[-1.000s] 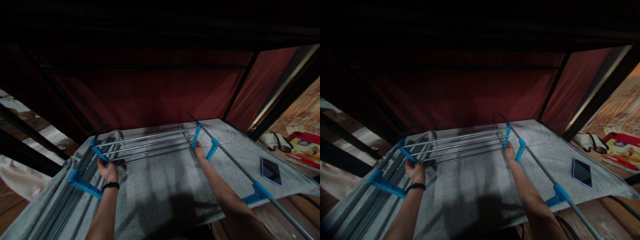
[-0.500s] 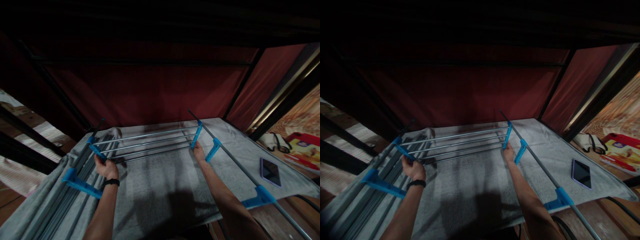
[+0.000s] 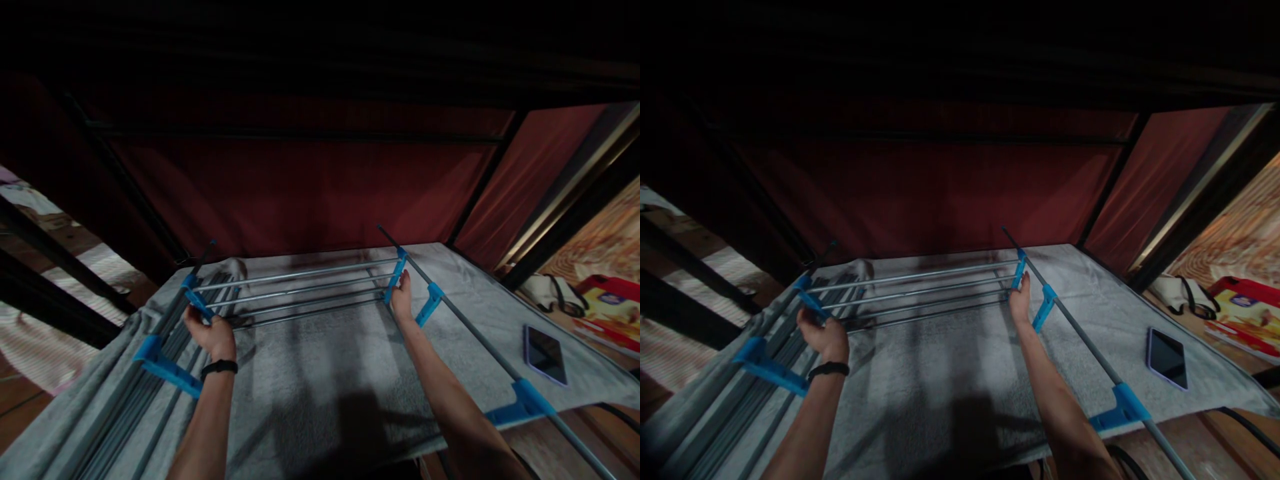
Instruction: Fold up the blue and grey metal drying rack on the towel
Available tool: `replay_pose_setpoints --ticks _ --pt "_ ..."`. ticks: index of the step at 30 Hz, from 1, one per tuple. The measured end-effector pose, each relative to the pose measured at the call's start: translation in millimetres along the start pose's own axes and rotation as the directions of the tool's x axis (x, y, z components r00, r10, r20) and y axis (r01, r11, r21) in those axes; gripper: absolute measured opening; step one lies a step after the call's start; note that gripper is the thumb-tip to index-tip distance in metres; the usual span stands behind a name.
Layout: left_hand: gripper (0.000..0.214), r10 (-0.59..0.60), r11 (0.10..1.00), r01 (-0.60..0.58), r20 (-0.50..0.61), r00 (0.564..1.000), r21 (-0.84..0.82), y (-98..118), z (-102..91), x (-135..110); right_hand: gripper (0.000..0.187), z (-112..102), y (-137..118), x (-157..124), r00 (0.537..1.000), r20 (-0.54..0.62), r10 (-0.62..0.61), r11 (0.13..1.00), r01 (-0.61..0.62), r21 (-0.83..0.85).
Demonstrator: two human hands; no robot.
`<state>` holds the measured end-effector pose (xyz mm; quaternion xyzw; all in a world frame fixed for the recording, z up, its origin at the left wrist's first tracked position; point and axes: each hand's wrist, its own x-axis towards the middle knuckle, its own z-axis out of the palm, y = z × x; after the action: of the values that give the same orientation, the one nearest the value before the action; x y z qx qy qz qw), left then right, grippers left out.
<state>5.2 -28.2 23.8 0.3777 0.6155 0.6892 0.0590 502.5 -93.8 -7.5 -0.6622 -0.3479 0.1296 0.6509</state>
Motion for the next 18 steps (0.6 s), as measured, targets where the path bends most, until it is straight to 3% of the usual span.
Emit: replay_pose_setpoints --ticks 2,7,13,18 --pt "0.073 0.026 0.999 -0.026 0.016 1.000 -0.029 7.5 1.6 4.0 0.087 -0.3 -18.3 6.5 0.998 -0.042 -0.043 0.999 0.044 0.031" --pt "0.072 0.026 0.993 -0.025 0.007 1.000 -0.111 18.4 3.6 11.4 0.073 -7.4 -47.2 14.7 0.996 -0.003 -0.091 0.993 0.091 0.071" --pt "0.068 -0.065 0.997 0.066 0.051 0.997 -0.030 22.4 -1.8 13.3 0.071 -12.3 -50.3 16.4 0.997 0.011 -0.073 0.991 0.071 0.117" --pt "0.069 -0.055 0.998 0.054 0.029 0.998 0.032 23.3 -2.3 15.0 0.070 -10.7 -48.0 16.2 0.996 -0.017 -0.086 0.990 0.088 0.109"
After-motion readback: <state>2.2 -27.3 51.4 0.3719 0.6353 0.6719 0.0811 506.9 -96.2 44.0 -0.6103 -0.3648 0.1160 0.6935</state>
